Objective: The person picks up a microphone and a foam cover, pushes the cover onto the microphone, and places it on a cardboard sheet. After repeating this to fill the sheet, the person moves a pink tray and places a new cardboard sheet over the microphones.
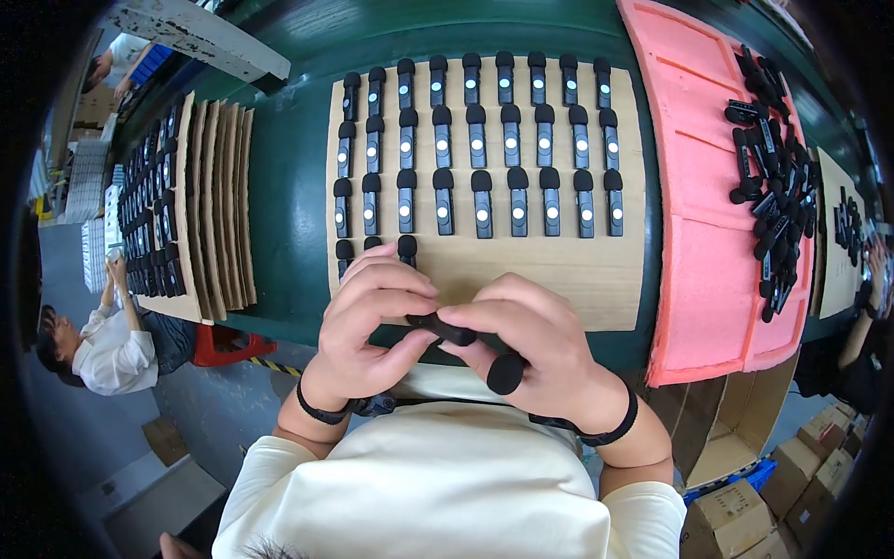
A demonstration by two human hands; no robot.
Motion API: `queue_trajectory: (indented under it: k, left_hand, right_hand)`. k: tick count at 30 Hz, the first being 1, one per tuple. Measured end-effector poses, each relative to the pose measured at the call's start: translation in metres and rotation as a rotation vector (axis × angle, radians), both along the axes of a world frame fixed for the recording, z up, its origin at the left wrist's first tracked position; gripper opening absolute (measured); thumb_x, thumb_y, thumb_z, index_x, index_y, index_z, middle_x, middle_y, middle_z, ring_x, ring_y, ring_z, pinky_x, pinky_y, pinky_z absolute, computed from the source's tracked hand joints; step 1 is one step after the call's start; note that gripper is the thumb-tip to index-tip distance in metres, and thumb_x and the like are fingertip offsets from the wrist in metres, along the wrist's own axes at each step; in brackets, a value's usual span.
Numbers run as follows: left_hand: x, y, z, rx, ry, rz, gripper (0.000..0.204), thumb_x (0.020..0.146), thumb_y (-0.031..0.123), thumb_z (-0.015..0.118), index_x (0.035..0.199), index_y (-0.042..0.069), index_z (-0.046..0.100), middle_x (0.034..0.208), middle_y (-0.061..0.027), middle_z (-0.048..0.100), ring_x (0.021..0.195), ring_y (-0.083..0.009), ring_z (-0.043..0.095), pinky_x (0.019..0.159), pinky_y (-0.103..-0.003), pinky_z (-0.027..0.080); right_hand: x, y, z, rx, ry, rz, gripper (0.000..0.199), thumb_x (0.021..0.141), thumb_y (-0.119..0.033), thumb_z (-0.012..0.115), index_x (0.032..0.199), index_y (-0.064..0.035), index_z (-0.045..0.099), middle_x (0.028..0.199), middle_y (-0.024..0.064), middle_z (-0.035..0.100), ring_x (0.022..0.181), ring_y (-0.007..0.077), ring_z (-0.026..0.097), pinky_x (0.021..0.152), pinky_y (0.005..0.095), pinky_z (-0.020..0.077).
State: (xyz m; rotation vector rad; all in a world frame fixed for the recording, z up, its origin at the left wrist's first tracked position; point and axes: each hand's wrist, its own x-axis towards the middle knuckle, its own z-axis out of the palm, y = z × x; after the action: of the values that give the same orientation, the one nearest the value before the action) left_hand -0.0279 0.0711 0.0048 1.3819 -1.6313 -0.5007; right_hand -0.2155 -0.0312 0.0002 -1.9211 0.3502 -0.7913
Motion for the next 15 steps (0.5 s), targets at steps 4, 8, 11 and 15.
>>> queue_trajectory:
  k: [4, 8, 11, 15]
  left_hand:
    - [0.000, 0.001, -0.007, 0.013, -0.034, 0.022, 0.028, 0.070, 0.005, 0.078, 0.096, 0.007, 0.067, 0.101, -0.0074, 0.065, 0.094, -0.0262, 0.062, 0.101, -0.051, 0.042]
    - [0.005, 0.006, -0.011, 0.034, -0.127, 0.055, 0.033, 0.069, 0.007, 0.080, 0.099, 0.006, 0.066, 0.107, -0.0089, 0.064, 0.099, -0.0281, 0.061, 0.102, -0.052, 0.041]
    - [0.010, 0.012, -0.014, 0.087, -0.219, 0.115, 0.036, 0.068, 0.008, 0.081, 0.101, 0.007, 0.065, 0.109, -0.0107, 0.065, 0.103, -0.0301, 0.060, 0.103, -0.052, 0.040]
    - [0.013, 0.015, -0.017, 0.123, -0.388, 0.158, 0.038, 0.068, 0.010, 0.082, 0.102, 0.008, 0.065, 0.114, -0.0099, 0.063, 0.108, -0.0315, 0.058, 0.104, -0.053, 0.039]
  right_hand:
    - [0.005, 0.002, 0.002, -0.120, 0.029, -0.025, 0.039, 0.072, 0.001, 0.079, 0.108, -0.0051, 0.067, 0.081, 0.0063, 0.061, 0.065, 0.0206, 0.059, 0.057, 0.0320, 0.0475]
    - [0.004, 0.003, -0.004, -0.226, 0.130, -0.043, 0.038, 0.072, -0.002, 0.079, 0.108, -0.0051, 0.067, 0.082, 0.0060, 0.061, 0.067, 0.0222, 0.061, 0.056, 0.0330, 0.0493]
    - [0.004, 0.002, -0.011, -0.297, 0.194, -0.052, 0.039, 0.071, -0.003, 0.078, 0.109, -0.0041, 0.067, 0.083, 0.0063, 0.062, 0.068, 0.0229, 0.061, 0.058, 0.0332, 0.0498]
    - [0.009, 0.002, -0.015, -0.426, 0.287, -0.079, 0.038, 0.071, -0.004, 0.077, 0.108, -0.0031, 0.067, 0.084, 0.0066, 0.062, 0.069, 0.0237, 0.061, 0.059, 0.0335, 0.0501]
